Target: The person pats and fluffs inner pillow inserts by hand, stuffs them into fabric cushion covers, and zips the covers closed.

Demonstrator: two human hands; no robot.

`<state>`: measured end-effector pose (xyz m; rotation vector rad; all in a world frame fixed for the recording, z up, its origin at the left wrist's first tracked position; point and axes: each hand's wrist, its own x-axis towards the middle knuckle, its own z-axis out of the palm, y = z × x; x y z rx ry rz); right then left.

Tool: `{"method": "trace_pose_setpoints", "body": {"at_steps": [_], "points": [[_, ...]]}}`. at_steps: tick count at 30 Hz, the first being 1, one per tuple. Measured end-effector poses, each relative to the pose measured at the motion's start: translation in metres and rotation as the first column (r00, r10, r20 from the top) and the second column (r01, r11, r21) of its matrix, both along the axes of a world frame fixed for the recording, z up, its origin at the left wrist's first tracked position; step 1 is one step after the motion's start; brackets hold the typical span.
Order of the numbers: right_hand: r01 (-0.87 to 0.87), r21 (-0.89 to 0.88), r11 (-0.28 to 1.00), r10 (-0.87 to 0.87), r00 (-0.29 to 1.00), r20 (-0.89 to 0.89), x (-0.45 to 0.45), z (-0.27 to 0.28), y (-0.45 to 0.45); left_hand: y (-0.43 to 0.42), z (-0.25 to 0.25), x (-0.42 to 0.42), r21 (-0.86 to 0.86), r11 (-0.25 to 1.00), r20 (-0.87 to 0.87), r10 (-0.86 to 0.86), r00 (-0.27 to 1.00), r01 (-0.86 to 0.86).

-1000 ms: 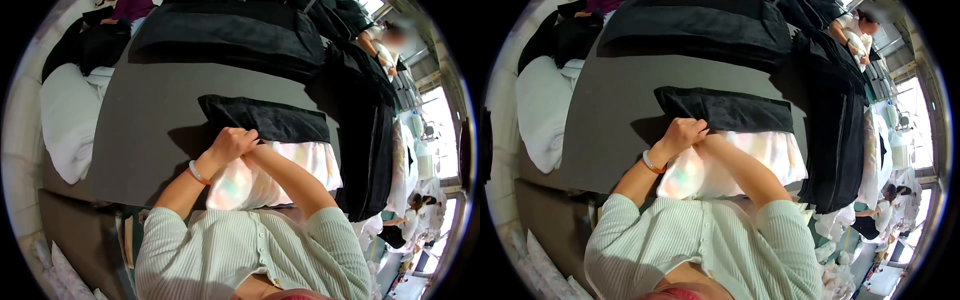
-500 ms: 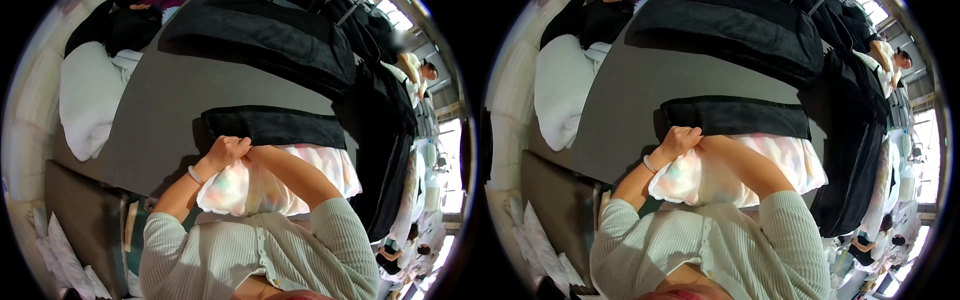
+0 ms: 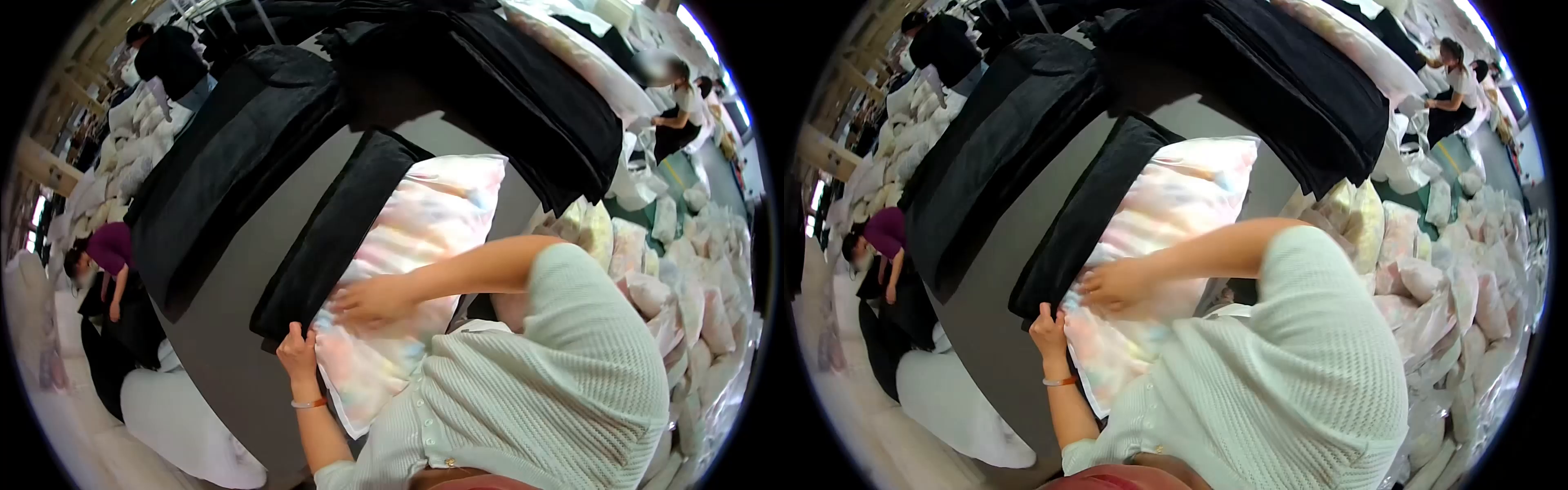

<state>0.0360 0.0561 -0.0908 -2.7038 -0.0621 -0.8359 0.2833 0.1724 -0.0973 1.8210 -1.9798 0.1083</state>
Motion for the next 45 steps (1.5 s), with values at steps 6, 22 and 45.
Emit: {"method": "trace_pose_setpoints", "body": {"at_steps": [6, 22, 45], "points": [[0.463, 0.833, 0.304, -0.831, 0.556, -0.006, -0.207, 0.016, 0.001, -0.011, 0.11, -0.021, 0.464, 0.882, 0.239, -0.032, 0.971, -0.085], [-0.311, 0.908, -0.281, -0.745, 0.667, -0.003, -0.244, -0.009, -0.051, -0.174, 0.067, -0.329, 0.109, 0.903, 0.2, -0.43, 0.88, 0.416], [0.566, 0.09, 0.82, -0.476, 0.76, -0.443, -0.162, -0.022, -0.13, -0.197, 0.13, -0.218, 0.105, 0.967, -0.228, -0.203, 0.952, 0.231]]}}
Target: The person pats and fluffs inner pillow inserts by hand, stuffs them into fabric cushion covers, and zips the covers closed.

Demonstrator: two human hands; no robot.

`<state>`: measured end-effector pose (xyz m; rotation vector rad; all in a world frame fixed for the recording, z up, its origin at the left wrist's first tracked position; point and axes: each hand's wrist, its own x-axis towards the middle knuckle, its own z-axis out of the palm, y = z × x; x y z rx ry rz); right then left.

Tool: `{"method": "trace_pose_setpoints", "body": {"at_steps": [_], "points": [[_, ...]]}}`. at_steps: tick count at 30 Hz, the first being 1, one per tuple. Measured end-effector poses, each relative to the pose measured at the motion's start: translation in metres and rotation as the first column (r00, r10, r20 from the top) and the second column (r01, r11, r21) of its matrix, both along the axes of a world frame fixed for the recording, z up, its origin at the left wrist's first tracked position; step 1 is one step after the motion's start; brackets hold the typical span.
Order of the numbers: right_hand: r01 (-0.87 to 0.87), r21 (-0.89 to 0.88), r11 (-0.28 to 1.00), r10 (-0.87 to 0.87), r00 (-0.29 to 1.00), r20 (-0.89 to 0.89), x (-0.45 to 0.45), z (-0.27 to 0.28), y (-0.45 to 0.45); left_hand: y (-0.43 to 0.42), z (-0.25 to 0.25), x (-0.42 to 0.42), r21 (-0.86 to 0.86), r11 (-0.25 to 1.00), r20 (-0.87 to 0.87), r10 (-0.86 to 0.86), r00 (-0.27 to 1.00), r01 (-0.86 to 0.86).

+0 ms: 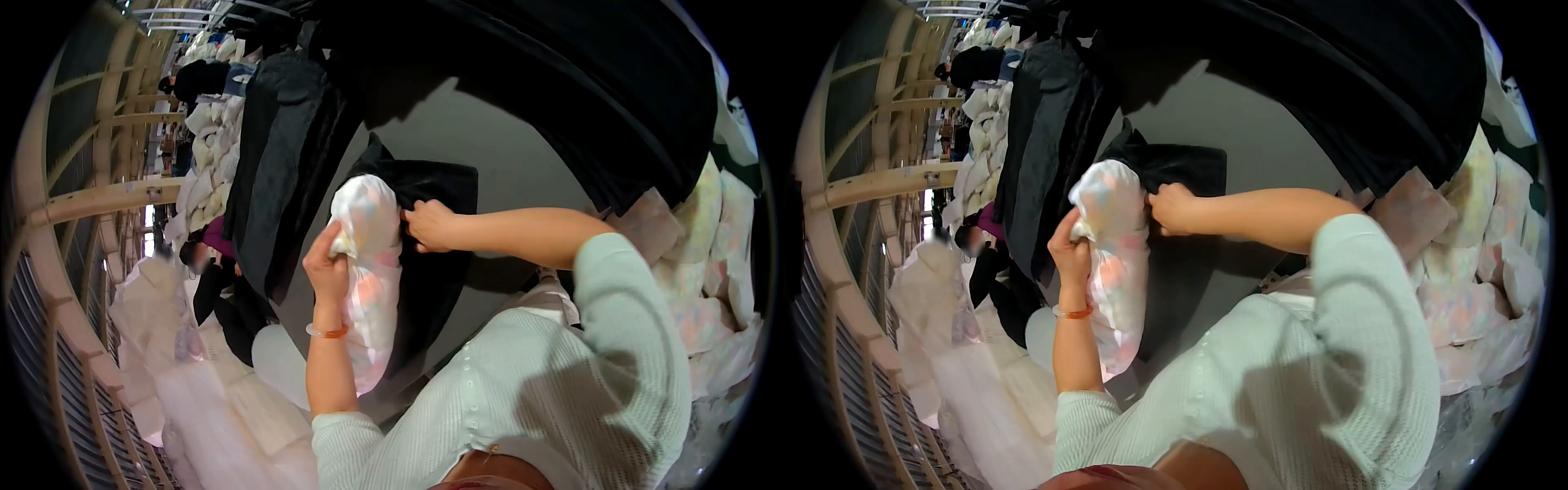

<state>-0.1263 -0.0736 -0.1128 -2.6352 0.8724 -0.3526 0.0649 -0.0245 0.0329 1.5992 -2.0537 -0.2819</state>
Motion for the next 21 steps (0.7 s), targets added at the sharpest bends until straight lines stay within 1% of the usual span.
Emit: {"method": "trace_pose_setpoints", "body": {"at_steps": [1, 2, 4, 6, 7, 8, 9, 10, 11, 12, 14, 15, 17, 19, 21], "points": [[-0.057, -0.118, 0.991, 0.073, 0.988, 0.133, -0.025, 0.008, 0.009, 0.004, -0.007, 0.008, -0.074, 0.995, 0.104, -0.059, 0.993, 0.067], [-0.05, -0.053, 0.997, 0.059, 0.983, 0.174, -0.042, 0.023, 0.017, 0.007, -0.011, -0.002, -0.077, 0.975, 0.206, -0.188, 0.96, 0.207], [-0.032, 0.045, 0.998, 0.024, 0.984, 0.174, -0.061, 0.048, 0.035, 0.019, -0.022, -0.03, -0.022, 0.933, 0.304, -0.336, 0.891, 0.359], [-0.052, 0.125, 0.991, 0.022, 0.974, 0.226, -0.064, 0.061, 0.052, 0.029, -0.048, -0.043, 0.112, 0.891, 0.324, -0.451, 0.832, 0.44], [-0.008, 0.051, 0.999, -0.014, 0.909, 0.417, -0.057, 0.057, 0.063, 0.034, -0.078, -0.046, 0.141, 0.863, 0.425, -0.496, 0.757, 0.486], [-0.064, 0.063, 0.996, 0.031, 0.902, 0.431, -0.05, 0.067, 0.071, 0.039, -0.108, -0.049, 0.17, 0.829, 0.514, -0.536, 0.67, 0.532], [-0.074, 0.086, 0.994, 0.029, 0.897, 0.441, -0.043, 0.066, 0.076, 0.038, -0.128, -0.051, 0.204, 0.807, 0.551, -0.563, 0.616, 0.555], [-0.079, 0.11, 0.991, 0.021, 0.892, 0.451, -0.037, 0.064, 0.08, 0.035, -0.139, -0.051, 0.234, 0.79, 0.556, -0.587, 0.589, 0.566], [-0.019, 0.123, 0.992, -0.039, 0.889, 0.456, -0.035, 0.062, 0.08, 0.026, -0.145, -0.053, 0.262, 0.778, 0.521, -0.612, 0.594, 0.571], [-0.01, 0.138, 0.99, -0.053, 0.893, 0.448, -0.037, 0.059, 0.079, 0.019, -0.146, -0.056, 0.293, 0.763, 0.473, -0.639, 0.606, 0.576], [0.156, 0.078, 0.985, -0.173, 0.81, 0.56, -0.043, 0.054, 0.075, -0.004, -0.142, -0.061, 0.35, 0.74, 0.325, -0.671, 0.667, 0.574], [0.121, 0.156, 0.98, -0.183, 0.857, 0.483, -0.051, 0.056, 0.076, -0.014, -0.14, -0.064, 0.367, 0.729, 0.26, -0.677, 0.689, 0.578], [0.15, 0.159, 0.976, -0.206, 0.872, 0.445, -0.061, 0.052, 0.077, -0.024, -0.141, -0.073, 0.363, 0.731, 0.183, -0.664, 0.725, 0.578], [0.164, 0.169, 0.972, -0.22, 0.888, 0.403, -0.056, 0.052, 0.082, -0.022, -0.148, -0.085, 0.315, 0.768, 0.16, -0.622, 0.767, 0.557], [0.076, 0.125, 0.989, -0.115, 0.929, 0.353, -0.046, 0.049, 0.084, -0.019, -0.158, -0.099, 0.254, 0.817, 0.173, -0.566, 0.806, 0.518]]}}
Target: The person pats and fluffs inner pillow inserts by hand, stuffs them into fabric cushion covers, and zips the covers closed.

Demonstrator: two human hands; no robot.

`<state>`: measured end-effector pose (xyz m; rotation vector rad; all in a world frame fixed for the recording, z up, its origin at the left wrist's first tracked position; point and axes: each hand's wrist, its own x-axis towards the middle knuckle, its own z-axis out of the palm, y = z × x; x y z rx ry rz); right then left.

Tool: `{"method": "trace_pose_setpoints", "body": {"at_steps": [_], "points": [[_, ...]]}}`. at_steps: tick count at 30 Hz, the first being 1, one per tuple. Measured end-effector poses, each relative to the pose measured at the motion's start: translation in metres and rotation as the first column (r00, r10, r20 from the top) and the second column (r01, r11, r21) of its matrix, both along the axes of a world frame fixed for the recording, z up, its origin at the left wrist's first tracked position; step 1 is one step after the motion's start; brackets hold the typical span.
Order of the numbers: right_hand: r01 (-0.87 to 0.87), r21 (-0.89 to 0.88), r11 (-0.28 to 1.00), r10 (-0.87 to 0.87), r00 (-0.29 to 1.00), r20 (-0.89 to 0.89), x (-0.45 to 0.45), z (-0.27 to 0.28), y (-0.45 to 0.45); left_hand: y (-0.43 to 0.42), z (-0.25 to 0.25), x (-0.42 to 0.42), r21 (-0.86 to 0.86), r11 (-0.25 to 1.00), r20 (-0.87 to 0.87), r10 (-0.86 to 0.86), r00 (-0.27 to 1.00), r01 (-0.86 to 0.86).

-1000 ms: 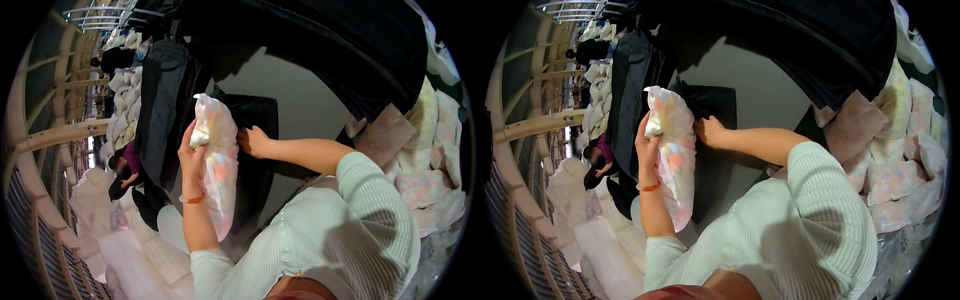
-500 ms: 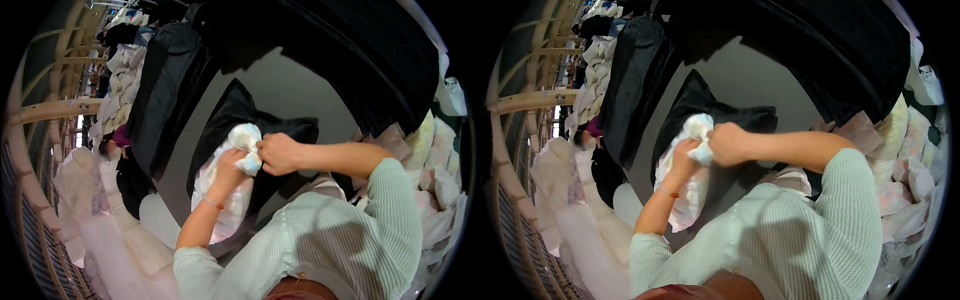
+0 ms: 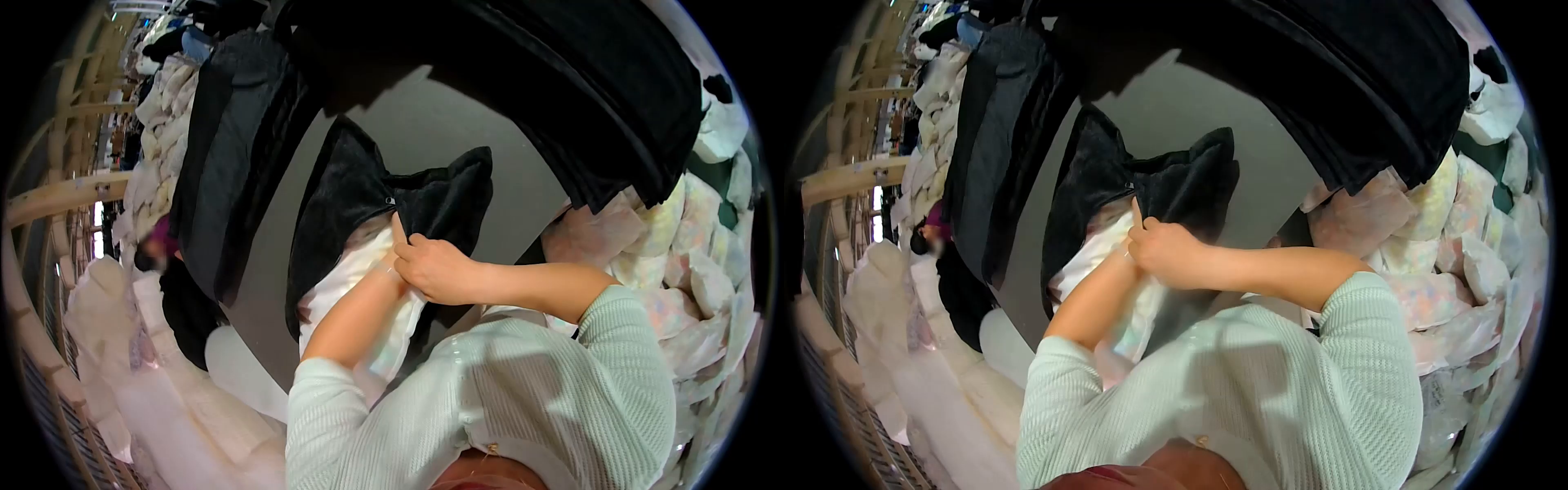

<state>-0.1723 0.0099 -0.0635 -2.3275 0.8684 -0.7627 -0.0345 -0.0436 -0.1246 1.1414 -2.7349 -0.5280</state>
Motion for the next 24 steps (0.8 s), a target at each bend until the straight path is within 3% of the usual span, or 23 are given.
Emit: {"method": "trace_pose_setpoints", "body": {"at_steps": [4, 8, 9, 10, 11, 12, 13, 14, 16, 18, 20, 21, 22, 23, 24], "points": [[-0.07, 0.174, 0.982, 0.042, 0.987, 0.156, -0.009, -0.004, -0.011, 0.001, -0.007, 0.004, -0.026, 0.995, -0.089, 0.095, 0.991, -0.097], [-0.121, 0.14, 0.983, 0.077, 0.955, 0.286, -0.022, -0.01, -0.019, -0.005, 0.008, 0.016, 0.018, 0.99, -0.257, 0.138, 0.956, -0.138], [-0.12, 0.1, 0.988, 0.088, 0.955, 0.284, -0.029, -0.012, -0.021, -0.005, 0.028, 0.017, 0.099, 0.986, -0.247, 0.157, 0.956, -0.137], [-0.119, 0.093, 0.989, 0.087, 0.953, 0.29, -0.033, -0.012, -0.024, -0.005, 0.05, 0.021, 0.268, 0.953, -0.097, 0.175, 0.98, -0.143], [-0.119, 0.083, 0.989, 0.09, 0.951, 0.295, -0.038, -0.013, -0.028, -0.007, 0.075, 0.021, 0.329, 0.938, 0.225, 0.039, 0.974, -0.113], [-0.104, 0.076, 0.992, 0.083, 0.968, 0.238, -0.042, -0.015, -0.03, 0.0, 0.09, 0.029, 0.349, 0.933, 0.132, 0.041, 0.99, -0.085], [-0.086, 0.073, 0.994, 0.071, 0.98, 0.183, -0.044, -0.017, -0.029, 0.017, 0.103, 0.047, 0.088, 0.996, -0.006, 0.007, 1.0, -0.006], [-0.054, 0.111, 0.992, 0.041, 0.992, 0.121, -0.044, -0.016, -0.028, 0.037, 0.135, 0.059, 0.016, 0.996, 0.087, 0.084, 0.993, -0.086], [-0.021, 0.081, 0.996, 0.013, 0.995, 0.097, -0.042, -0.018, -0.023, 0.088, 0.2, 0.074, -0.024, 0.954, -0.091, 0.296, 0.951, -0.299], [-0.055, 0.056, 0.997, 0.051, 0.996, 0.074, -0.039, -0.013, -0.018, 0.155, 0.237, 0.096, 0.167, 0.798, -0.132, 0.601, 0.789, -0.58], [0.059, -0.044, 0.997, -0.059, 0.998, 0.002, -0.032, 0.002, -0.007, 0.225, 0.236, 0.138, 0.374, 0.514, 0.075, 0.813, 0.577, -0.772], [0.105, -0.045, 0.993, -0.105, 0.994, -0.006, -0.026, 0.015, 0.001, 0.259, 0.229, 0.156, 0.508, 0.291, 0.223, 0.865, 0.45, -0.811], [0.035, -0.067, 0.997, -0.035, 0.999, 0.013, -0.02, 0.03, 0.009, 0.293, 0.215, 0.172, 0.599, 0.047, 0.378, 0.864, 0.334, -0.799], [-0.033, -0.083, 0.996, 0.036, 0.999, 0.028, -0.011, 0.04, 0.02, 0.33, 0.196, 0.186, 0.649, -0.107, 0.492, 0.814, 0.308, -0.753], [-0.205, -0.164, 0.965, 0.215, 0.975, 0.049, 0.001, 0.041, 0.028, 0.364, 0.164, 0.2, 0.75, -0.185, 0.471, 0.824, 0.315, -0.635]]}}
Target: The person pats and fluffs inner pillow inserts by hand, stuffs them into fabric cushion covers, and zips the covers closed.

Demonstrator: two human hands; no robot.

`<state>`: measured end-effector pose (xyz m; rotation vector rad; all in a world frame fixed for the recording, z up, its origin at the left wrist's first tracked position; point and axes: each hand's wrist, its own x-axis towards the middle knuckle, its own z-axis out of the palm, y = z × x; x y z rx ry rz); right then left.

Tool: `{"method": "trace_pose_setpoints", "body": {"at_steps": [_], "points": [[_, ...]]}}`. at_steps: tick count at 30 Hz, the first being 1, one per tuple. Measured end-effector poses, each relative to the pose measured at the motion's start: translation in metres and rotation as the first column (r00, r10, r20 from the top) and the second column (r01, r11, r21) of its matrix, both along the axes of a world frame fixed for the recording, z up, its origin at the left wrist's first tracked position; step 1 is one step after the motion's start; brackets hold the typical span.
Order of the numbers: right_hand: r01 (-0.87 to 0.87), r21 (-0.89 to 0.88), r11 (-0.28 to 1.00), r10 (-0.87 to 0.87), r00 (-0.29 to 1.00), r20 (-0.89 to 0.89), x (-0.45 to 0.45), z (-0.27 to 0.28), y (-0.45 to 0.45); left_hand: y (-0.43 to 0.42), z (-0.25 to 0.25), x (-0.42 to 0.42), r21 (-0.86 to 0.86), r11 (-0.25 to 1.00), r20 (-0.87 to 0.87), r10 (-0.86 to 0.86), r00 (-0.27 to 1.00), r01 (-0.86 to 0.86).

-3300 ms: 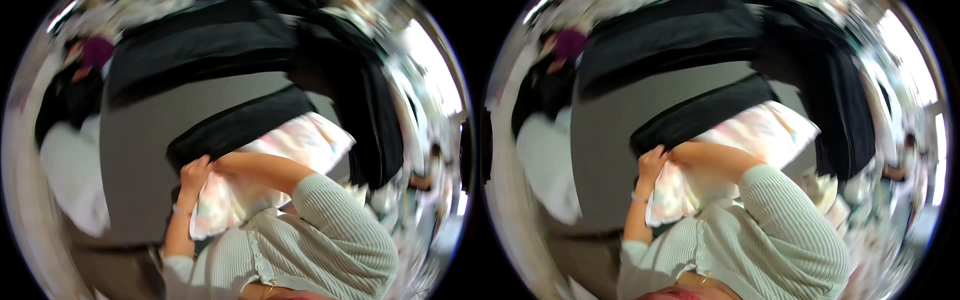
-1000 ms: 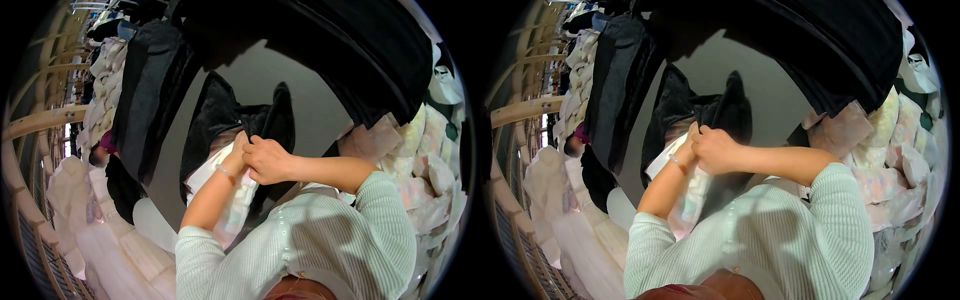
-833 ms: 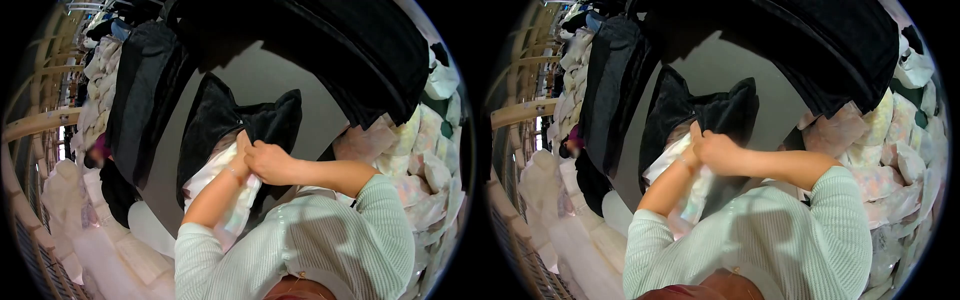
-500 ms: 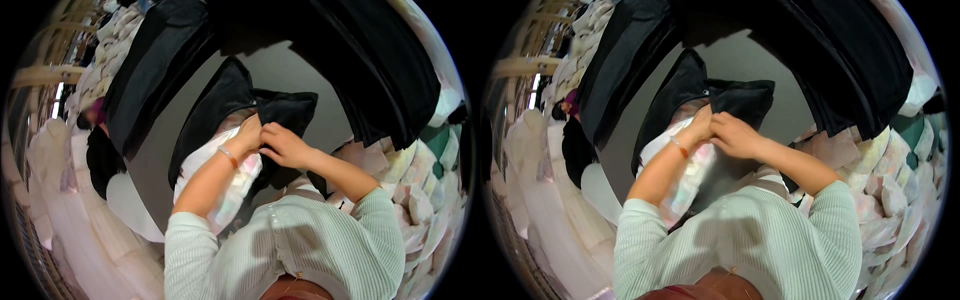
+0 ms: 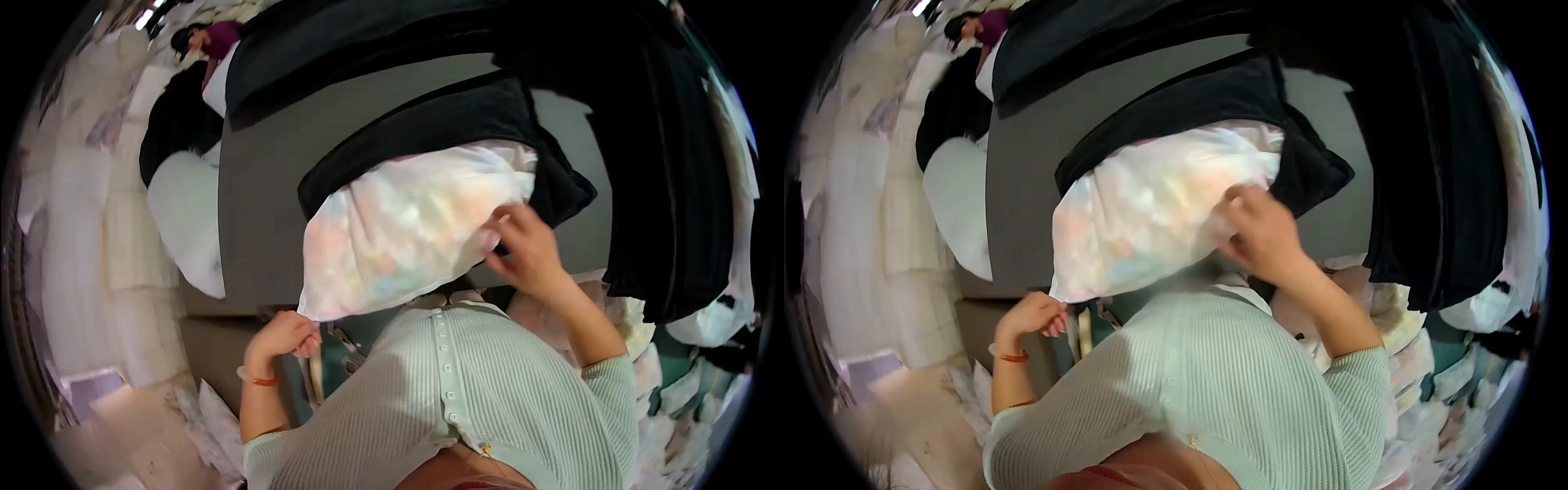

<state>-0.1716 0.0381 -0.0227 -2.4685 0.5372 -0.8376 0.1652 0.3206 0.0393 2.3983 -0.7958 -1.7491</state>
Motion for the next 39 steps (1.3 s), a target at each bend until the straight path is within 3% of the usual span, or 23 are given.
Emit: {"method": "trace_pose_setpoints", "body": {"at_steps": [1, 3, 5, 8, 9, 10, 11, 14, 15, 17, 19, 23, 25, 26, 27, 29, 30, 31, 33, 34, 35, 37, 39], "points": [[-0.18, -0.042, 0.983, 0.18, 0.984, -0.012, 0.017, 0.002, 0.013, 0.032, -0.037, 0.011, 0.033, 0.997, -0.154, 0.076, 0.985, -0.072], [-0.384, -0.044, 0.922, 0.363, 0.899, -0.245, 0.053, -0.006, 0.035, 0.062, -0.115, -0.011, -0.249, 0.969, -0.279, -0.064, 0.958, -0.008], [-0.348, -0.169, 0.922, 0.294, 0.914, -0.279, 0.078, -0.028, 0.027, 0.027, -0.139, -0.053, -0.5, 0.854, -0.077, -0.213, 0.974, 0.147], [-0.235, -0.268, 0.934, 0.178, 0.958, -0.223, 0.093, -0.01, 0.002, -0.033, -0.156, -0.084, -0.724, 0.674, 0.068, -0.143, 0.987, 0.147], [-0.2, -0.249, 0.948, 0.14, 0.961, -0.237, 0.096, 0.009, -0.008, -0.059, -0.157, -0.089, -0.79, 0.588, 0.073, -0.191, 0.979, 0.174], [-0.155, -0.27, 0.95, 0.091, 0.968, -0.235, 0.1, 0.022, -0.017, -0.085, -0.146, -0.095, -0.863, 0.396, 0.267, -0.171, 0.949, 0.314], [-0.112, -0.295, 0.949, 0.044, 0.972, -0.23, 0.104, 0.031, -0.024, -0.106, -0.132, -0.101, -0.872, 0.189, 0.44, -0.096, 0.893, 0.451], [0.026, -0.358, 0.933, -0.087, 0.984, -0.155, 0.115, 0.043, -0.032, -0.146, -0.115, -0.102, -0.837, 0.001, 0.531, 0.243, 0.812, 0.547], [0.024, -0.374, 0.927, -0.093, 0.981, -0.168, 0.118, 0.046, -0.033, -0.149, -0.11, -0.102, -0.802, 0.05, 0.583, 0.285, 0.761, 0.595], [0.113, -0.327, 0.938, -0.174, 0.971, -0.163, 0.122, 0.053, -0.034, -0.155, -0.098, -0.096, -0.717, -0.039, 0.617, 0.431, 0.659, 0.696], [0.113, -0.311, 0.944, -0.186, 0.959, -0.215, 0.12, 0.055, -0.035, -0.16, -0.103, -0.097, -0.723, -0.011, 0.617, 0.438, 0.654, 0.69], [-0.055, -0.152, 0.987, -0.013, 0.911, -0.412, 0.107, 0.051, -0.032, -0.159, -0.129, -0.107, -0.704, 0.196, 0.704, 0.321, 0.634, 0.683], [-0.175, -0.331, 0.927, 0.018, 0.903, -0.429, 0.104, 0.045, -0.034, -0.159, -0.139, -0.108, -0.466, 0.364, 0.884, 0.225, 0.41, 0.806], [-0.161, -0.322, 0.933, -0.018, 0.872, -0.49, 0.105, 0.044, -0.032, -0.153, -0.152, -0.105, -0.22, 0.417, 0.973, 0.161, 0.167, 0.882], [-0.166, -0.322, 0.932, -0.016, 0.869, -0.494, 0.107, 0.042, -0.032, -0.151, -0.167, -0.101, -0.226, 0.42, 0.972, 0.164, 0.171, 0.879], [-0.137, -0.438, 0.888, -0.078, 0.896, -0.438, 0.112, 0.039, -0.034, -0.153, -0.188, -0.094, -0.819, 0.284, 0.555, 0.172, 0.814, 0.498], [-0.143, -0.443, 0.885, -0.074, 0.896, -0.437, 0.115, 0.038, -0.035, -0.154, -0.172, -0.091, -0.812, 0.424, 0.467, 0.057, 0.883, 0.402], [-0.082, -0.296, 0.952, -0.075, 0.873, -0.482, 0.117, 0.037, -0.034, -0.153, -0.155, -0.09, -0.813, 0.422, 0.467, 0.063, 0.882, 0.4], [-0.021, -0.122, 0.992, -0.048, 0.842, -0.537, 0.116, 0.023, -0.029, -0.14, -0.107, -0.091, -0.504, 0.578, 0.604, -0.295, 0.74, 0.642], [-0.048, -0.082, 0.995, -0.01, 0.805, -0.594, 0.114, 0.01, -0.031, -0.133, -0.088, -0.086, -0.669, 0.507, 0.502, -0.231, 0.833, 0.544], [-0.07, -0.039, 0.997, 0.029, 0.762, -0.646, 0.11, 0.003, -0.031, -0.127, -0.077, -0.084, -0.668, 0.514, 0.5, -0.227, 0.836, 0.539], [-0.264, -0.188, 0.946, 0.041, 0.674, -0.738, 0.098, -0.01, -0.03, -0.114, -0.063, -0.084, -0.761, 0.574, 0.157, -0.289, 0.944, 0.302], [-0.102, 0.011, 0.995, 0.061, 0.5, -0.864, 0.09, -0.076, -0.055, -0.093, -0.043, -0.091, -0.939, 0.292, 0.112, -0.238, 0.965, 0.181]]}}
